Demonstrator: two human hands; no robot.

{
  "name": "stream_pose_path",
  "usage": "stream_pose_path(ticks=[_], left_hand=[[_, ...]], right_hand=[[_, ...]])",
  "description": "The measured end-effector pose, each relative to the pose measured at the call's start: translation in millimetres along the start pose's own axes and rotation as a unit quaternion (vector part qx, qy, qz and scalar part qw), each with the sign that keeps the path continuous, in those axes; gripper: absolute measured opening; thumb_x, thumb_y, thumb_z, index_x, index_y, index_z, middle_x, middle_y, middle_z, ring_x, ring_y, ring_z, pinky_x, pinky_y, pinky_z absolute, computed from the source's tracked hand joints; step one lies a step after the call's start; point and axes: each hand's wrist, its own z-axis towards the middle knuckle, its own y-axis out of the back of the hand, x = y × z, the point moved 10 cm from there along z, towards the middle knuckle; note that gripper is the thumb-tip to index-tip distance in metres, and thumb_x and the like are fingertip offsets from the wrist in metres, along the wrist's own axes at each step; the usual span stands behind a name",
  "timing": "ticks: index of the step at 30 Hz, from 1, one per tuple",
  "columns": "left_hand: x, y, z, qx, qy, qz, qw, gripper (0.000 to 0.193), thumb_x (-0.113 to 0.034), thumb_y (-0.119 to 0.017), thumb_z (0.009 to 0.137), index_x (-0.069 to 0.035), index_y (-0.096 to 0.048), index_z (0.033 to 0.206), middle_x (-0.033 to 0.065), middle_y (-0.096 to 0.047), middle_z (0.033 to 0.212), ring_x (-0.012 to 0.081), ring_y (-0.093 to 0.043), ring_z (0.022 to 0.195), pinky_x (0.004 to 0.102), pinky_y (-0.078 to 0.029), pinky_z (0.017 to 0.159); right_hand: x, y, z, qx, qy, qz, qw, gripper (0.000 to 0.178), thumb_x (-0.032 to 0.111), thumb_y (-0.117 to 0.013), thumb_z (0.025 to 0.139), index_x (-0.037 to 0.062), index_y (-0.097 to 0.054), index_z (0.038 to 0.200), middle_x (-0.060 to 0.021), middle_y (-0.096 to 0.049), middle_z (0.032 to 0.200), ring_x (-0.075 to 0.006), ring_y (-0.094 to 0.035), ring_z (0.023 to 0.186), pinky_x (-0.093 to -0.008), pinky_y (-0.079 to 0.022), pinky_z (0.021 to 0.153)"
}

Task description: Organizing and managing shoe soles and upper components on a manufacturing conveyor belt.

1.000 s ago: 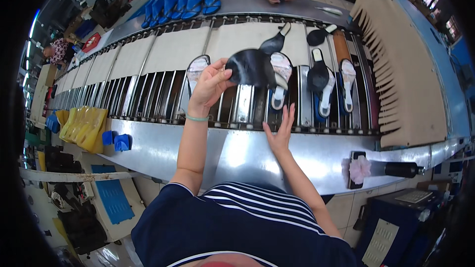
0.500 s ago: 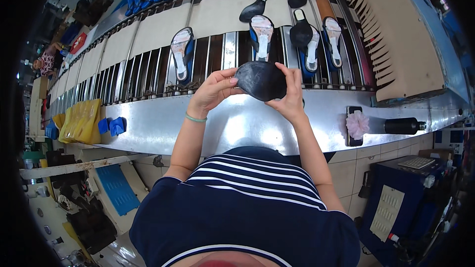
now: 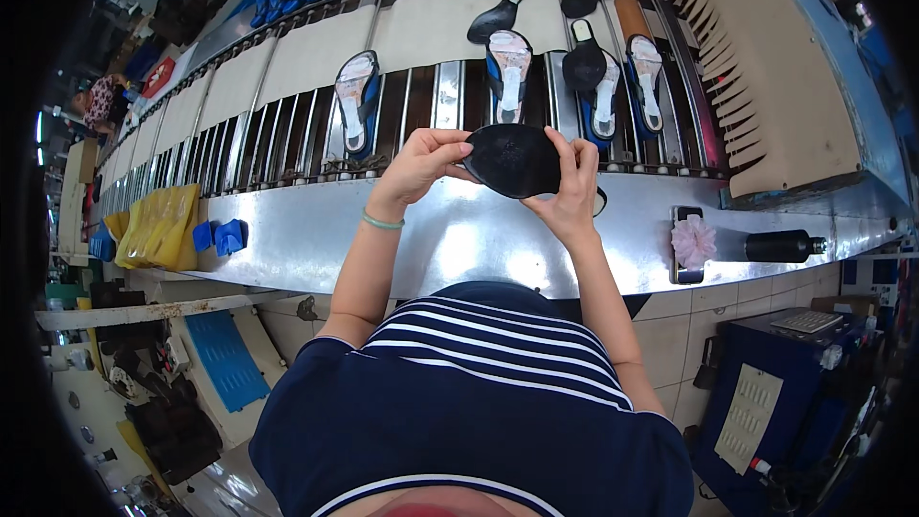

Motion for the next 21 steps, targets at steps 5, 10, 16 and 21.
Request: stream_pose_path(ticks=[5,10,16,21], left_hand=[[6,14,8,-0.03,-0.013,0.004,0.999,0.044,-0.017,-0.066,0.098,0.005,-0.056,0.134,0.0157,-0.066,0.124,0.0192,-0.07,0.098,0.0351,-0.061,0.085],[-10,183,-9,-0.444,-0.105,0.319,0.831,0.069,-0.029,-0.081,0.083,0.002,-0.051,0.136,0.0187,-0.061,0.125,0.0236,-0.063,0.098,0.0375,-0.052,0.087],[30,368,-27,-0.538,0.092,0.528,0.65,0.13,-0.052,-0.094,0.054,0.003,-0.028,0.15,0.0379,-0.039,0.143,0.0524,-0.035,0.137,0.0538,-0.032,0.115],[22,366,-10,-0.501,0.144,0.57,0.635,0.125,-0.045,-0.097,0.051,0.008,-0.032,0.144,0.0367,-0.042,0.141,0.0496,-0.043,0.133,0.0499,-0.038,0.113]], right_hand=[[-19,0,-9,0.033,-0.047,-0.011,0.998,0.097,0.01,-0.089,0.049,0.0145,-0.051,0.139,-0.0118,-0.042,0.113,-0.0314,-0.049,0.106,-0.0415,-0.045,0.094],[-68,13,-30,0.047,-0.131,-0.084,0.987,0.095,0.013,-0.09,0.05,0.0136,-0.051,0.136,-0.0137,-0.042,0.109,-0.0337,-0.048,0.102,-0.0431,-0.044,0.091],[-88,-22,-51,0.188,-0.104,-0.151,0.965,0.095,0.012,-0.089,0.053,0.0175,-0.05,0.14,-0.0169,-0.045,0.119,-0.037,-0.046,0.111,-0.0464,-0.042,0.096],[-100,-47,-83,0.234,-0.059,-0.186,0.952,0.097,0.012,-0.088,0.054,0.0189,-0.049,0.143,-0.019,-0.045,0.126,-0.0383,-0.044,0.116,-0.0479,-0.037,0.102]])
